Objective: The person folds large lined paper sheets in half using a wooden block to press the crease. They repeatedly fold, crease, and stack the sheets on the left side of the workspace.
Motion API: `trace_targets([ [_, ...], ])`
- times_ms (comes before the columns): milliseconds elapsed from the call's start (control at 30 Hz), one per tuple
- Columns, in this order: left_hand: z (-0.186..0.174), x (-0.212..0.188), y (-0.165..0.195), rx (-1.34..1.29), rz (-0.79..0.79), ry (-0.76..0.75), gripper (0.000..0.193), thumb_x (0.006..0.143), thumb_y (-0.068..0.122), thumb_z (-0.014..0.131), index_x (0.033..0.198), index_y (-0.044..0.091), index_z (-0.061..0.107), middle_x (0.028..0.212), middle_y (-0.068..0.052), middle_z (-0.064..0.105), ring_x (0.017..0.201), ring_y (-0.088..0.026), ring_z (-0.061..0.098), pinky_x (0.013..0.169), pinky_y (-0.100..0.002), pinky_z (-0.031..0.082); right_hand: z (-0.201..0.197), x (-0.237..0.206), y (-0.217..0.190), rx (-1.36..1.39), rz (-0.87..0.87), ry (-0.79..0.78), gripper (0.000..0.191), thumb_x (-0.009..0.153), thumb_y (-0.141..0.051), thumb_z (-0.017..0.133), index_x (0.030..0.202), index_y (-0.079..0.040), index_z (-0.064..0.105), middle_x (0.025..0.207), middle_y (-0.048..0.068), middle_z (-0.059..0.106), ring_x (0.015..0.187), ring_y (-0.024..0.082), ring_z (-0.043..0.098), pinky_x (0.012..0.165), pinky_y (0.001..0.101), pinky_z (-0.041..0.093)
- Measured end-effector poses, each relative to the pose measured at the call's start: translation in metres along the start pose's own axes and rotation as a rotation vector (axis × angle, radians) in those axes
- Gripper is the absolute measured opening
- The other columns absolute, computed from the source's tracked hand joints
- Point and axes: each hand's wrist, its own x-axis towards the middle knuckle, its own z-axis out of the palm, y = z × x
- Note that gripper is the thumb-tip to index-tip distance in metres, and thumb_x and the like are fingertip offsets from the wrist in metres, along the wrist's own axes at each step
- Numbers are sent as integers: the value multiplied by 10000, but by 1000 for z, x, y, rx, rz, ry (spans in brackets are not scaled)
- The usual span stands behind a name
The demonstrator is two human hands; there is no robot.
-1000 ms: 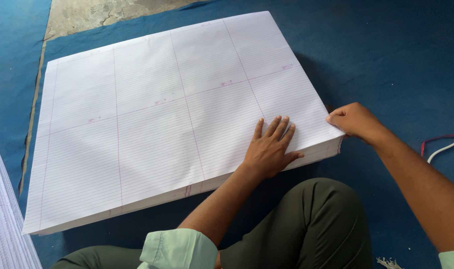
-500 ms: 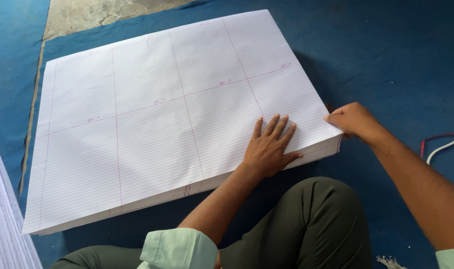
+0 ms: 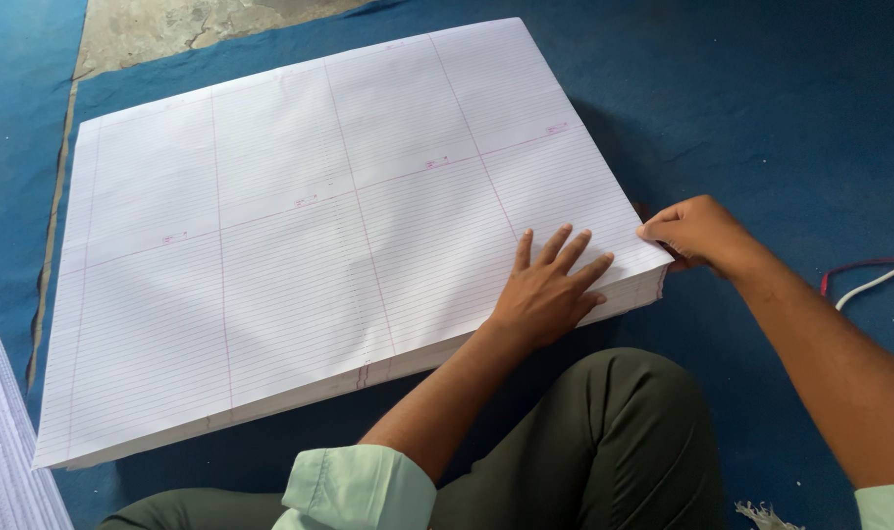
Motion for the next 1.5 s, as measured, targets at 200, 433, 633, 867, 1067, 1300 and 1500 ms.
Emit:
trace_targets([
  [200,5,11,8,3,14,-61,528,1002,527,400,1469,292,472,1614,-50,339,1528,-263,198,1223,-628,117,-4,2,0,-22,1,2,247,893,-164,704,1000,50,766,797,250,753,631,259,733,512,322,591],
  [433,12,12,8,-3,-11,-75,534,1008,527,347,1479,300,458,1616,-49,329,1522,-261,197,1222,-635,98,-4,-1,-3,-107,-2,4,240,903,-183,714,983,32,786,787,230,762,627,257,732,537,321,593],
  [633,15,13,10,14,-15,-80,539,1003,531,338,1484,312,441,1613,-42,327,1518,-249,199,1222,-629,94,-3,-1,-5,-129,8,9,250,897,-200,724,984,27,782,802,246,764,639,264,742,552,325,603],
  [867,14,11,9,41,-2,-72,540,1006,535,332,1493,321,425,1618,-26,328,1519,-241,197,1225,-622,100,-5,-4,-4,-41,12,-5,275,847,-171,758,980,70,756,791,278,749,649,285,750,539,337,617],
  [1067,5,10,11,-32,-26,-90,569,988,574,356,1475,298,459,1609,-30,336,1518,-240,196,1228,-610,82,-5,-6,-6,-67,8,34,224,817,-166,786,895,42,762,746,240,743,610,252,724,512,297,578],
  [1300,4,9,3,-259,-29,3,574,1023,541,361,1428,192,568,1563,-115,444,1525,-289,259,1246,-605,76,-8,-14,-13,-180,-16,85,158,799,-173,820,819,-20,787,675,165,738,488,172,550,455,228,369],
  [1500,9,8,2,-270,-30,18,565,1029,526,364,1407,168,585,1547,-129,458,1518,-297,267,1247,-603,71,-5,-21,-21,-277,-47,133,135,803,-193,821,810,-60,797,694,107,746,542,140,618,534,220,438],
])
